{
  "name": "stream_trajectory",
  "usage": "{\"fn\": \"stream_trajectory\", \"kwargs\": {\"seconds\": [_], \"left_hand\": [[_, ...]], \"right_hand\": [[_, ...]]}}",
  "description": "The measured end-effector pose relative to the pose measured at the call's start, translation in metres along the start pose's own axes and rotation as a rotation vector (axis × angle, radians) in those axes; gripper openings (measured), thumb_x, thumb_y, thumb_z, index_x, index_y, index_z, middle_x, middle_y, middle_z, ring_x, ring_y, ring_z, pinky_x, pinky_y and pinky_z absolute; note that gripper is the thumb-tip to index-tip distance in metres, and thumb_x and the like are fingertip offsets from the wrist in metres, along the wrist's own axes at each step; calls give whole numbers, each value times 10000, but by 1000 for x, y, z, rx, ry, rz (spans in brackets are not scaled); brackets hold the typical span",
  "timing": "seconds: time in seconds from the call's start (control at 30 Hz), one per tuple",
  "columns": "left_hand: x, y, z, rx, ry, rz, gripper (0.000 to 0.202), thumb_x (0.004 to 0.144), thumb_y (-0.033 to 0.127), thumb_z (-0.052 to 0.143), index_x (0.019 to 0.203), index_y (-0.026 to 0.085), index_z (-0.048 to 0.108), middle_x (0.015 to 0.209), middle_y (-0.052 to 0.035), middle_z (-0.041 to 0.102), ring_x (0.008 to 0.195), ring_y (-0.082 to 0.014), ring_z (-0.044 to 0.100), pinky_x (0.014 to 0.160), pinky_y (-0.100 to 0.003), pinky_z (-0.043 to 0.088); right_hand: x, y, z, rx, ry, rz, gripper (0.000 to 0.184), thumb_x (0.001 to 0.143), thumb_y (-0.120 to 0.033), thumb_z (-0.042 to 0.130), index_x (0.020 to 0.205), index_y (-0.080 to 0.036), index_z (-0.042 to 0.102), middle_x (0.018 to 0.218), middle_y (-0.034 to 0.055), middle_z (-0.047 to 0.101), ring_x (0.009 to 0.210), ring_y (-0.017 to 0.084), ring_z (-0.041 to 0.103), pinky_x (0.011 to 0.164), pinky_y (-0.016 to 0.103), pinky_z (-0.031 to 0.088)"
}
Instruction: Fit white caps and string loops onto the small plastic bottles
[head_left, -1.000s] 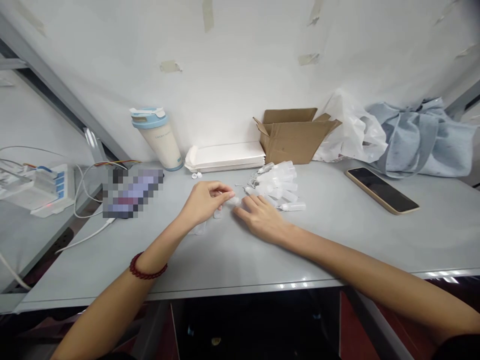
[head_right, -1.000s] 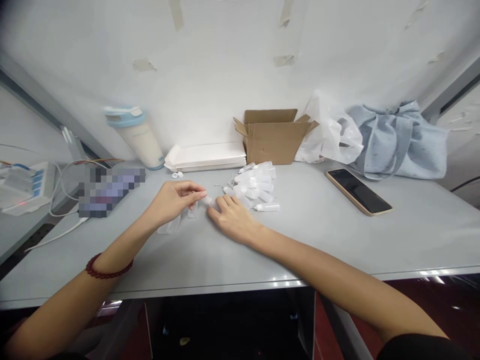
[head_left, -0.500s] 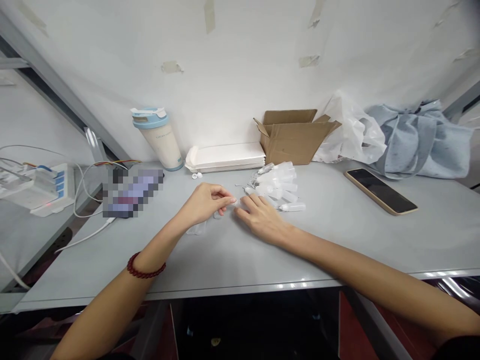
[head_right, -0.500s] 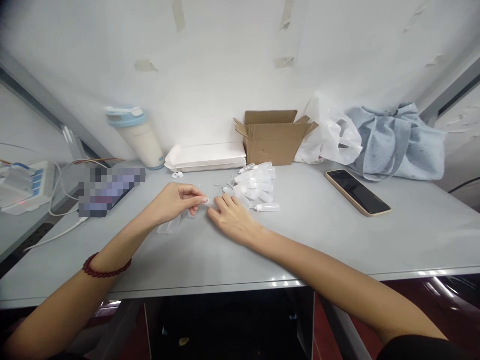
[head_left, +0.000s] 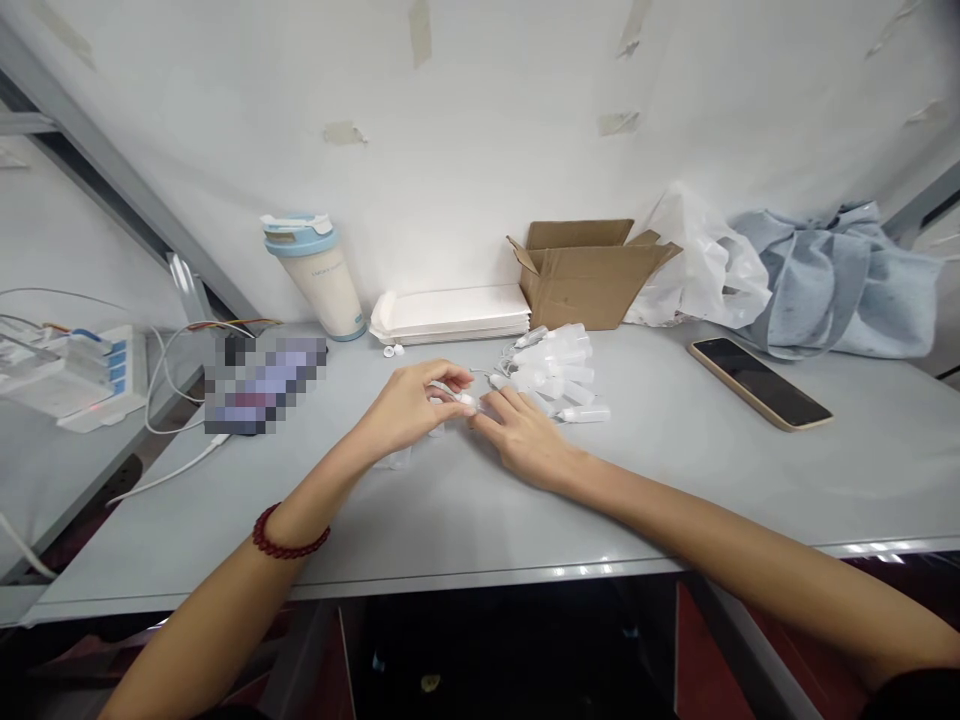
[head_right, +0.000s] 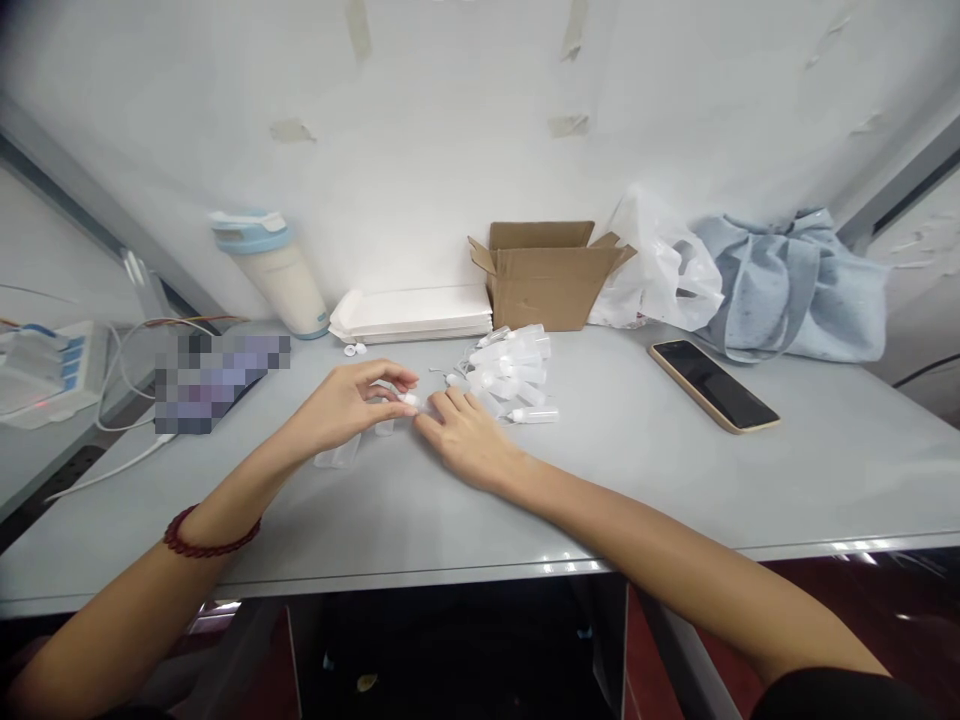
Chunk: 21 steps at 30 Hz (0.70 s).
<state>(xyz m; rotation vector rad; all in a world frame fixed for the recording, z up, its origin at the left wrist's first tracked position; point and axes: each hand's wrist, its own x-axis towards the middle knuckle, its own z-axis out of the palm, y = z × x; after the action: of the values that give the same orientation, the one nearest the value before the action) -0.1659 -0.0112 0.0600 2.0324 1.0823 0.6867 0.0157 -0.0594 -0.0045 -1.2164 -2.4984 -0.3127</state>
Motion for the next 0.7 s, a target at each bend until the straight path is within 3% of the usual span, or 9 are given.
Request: {"fn": "stream_trajectory", "kwargs": {"seconds": [0.07,0.13,0.23,0.53,0.7], "left_hand": [[1,0,-1,103,27,2,302,739,448,663,890,187,683,968,-46,699,811,-200,623,720,-297,489],[1,-1,-2,225,29,38,353,825,501,542,753,183,679,832,-41,699,776,-198,602,681,-291,453],[1,-2,-1,333,-31,72,453,888,494,426,656,182,659,721,-37,672,731,-195,576,658,-294,416],[-1,-3,-4,231,-130,176,197,839,350,554,862,213,693,1003,-38,692,980,-219,592,767,-281,451],[0,-3,-6,187,-152,160,239,857,394,537,871,216,697,966,-17,699,905,-194,610,787,-272,442]], "right_hand": [[0,-1,0,13,-5,8,268,874,-36,401,1012,-154,597,972,115,506,854,221,372,702,326,299],[0,-2,0,16,-2,10,277,880,-37,378,991,-155,602,976,117,510,856,222,372,704,327,303],[0,-2,0,11,16,4,287,889,-42,356,981,-154,604,980,121,512,867,225,371,706,328,308],[-1,-2,1,7,12,-14,262,865,-38,410,1012,-159,591,958,105,519,857,218,397,708,317,314],[-1,-2,-1,13,17,-9,278,842,-19,412,1000,-156,596,953,103,526,847,216,402,706,312,316]]}}
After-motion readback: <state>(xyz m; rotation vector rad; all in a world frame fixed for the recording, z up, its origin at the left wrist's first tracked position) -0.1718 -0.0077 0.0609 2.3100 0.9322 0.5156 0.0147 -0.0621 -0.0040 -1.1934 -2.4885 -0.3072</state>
